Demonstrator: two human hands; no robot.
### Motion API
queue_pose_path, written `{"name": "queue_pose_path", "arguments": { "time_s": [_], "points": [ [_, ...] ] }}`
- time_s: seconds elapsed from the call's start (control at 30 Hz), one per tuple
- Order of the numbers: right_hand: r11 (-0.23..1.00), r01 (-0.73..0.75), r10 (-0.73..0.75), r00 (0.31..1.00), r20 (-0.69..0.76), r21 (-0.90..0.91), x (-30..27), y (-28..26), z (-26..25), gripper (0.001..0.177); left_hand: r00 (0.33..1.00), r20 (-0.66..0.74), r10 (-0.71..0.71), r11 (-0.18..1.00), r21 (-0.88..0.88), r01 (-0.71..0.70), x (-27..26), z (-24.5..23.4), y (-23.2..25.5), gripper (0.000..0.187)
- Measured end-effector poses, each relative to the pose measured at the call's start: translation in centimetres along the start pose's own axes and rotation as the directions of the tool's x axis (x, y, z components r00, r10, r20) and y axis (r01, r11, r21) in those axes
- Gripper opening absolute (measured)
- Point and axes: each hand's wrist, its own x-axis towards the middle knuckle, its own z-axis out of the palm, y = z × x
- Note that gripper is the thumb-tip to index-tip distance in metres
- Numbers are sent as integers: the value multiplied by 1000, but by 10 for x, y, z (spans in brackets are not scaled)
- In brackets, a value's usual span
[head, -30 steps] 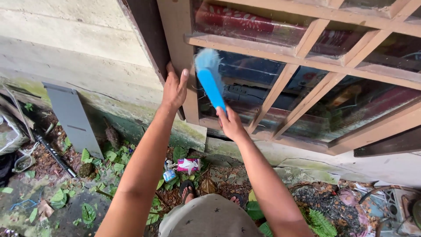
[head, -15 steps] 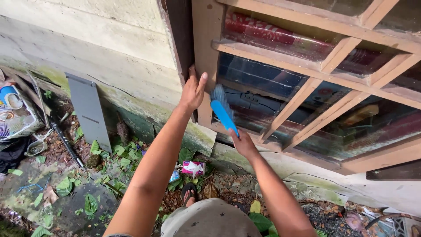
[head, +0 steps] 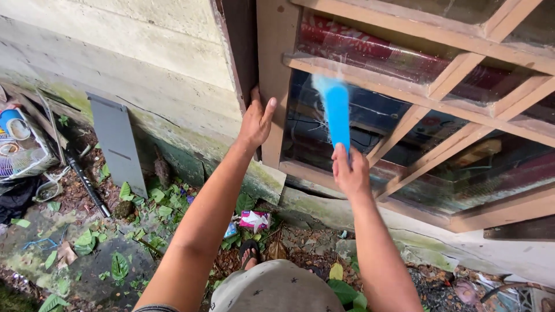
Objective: Cleaning a multi-pane wooden window frame and glass from the outside using a blue brush.
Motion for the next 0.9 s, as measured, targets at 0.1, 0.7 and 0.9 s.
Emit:
{"name": "queue_pose_path", "arguments": {
  "time_s": [0.1,0.7,0.9],
  "points": [
    [965,127,-138,990,-31,-231,2,-17,6,42,999,-21,30,1000,0,-30,8,3,-9,88],
    [951,126,-26,943,-331,283,-40,-26,-55,31,982,-179,67,998,34,-62,-30,22,24,77],
    [984,160,-147,978,-148,79,-54,-70,-18,23,964,-128,231,844,-466,-264,-123,56,146,73]
  ]
}}
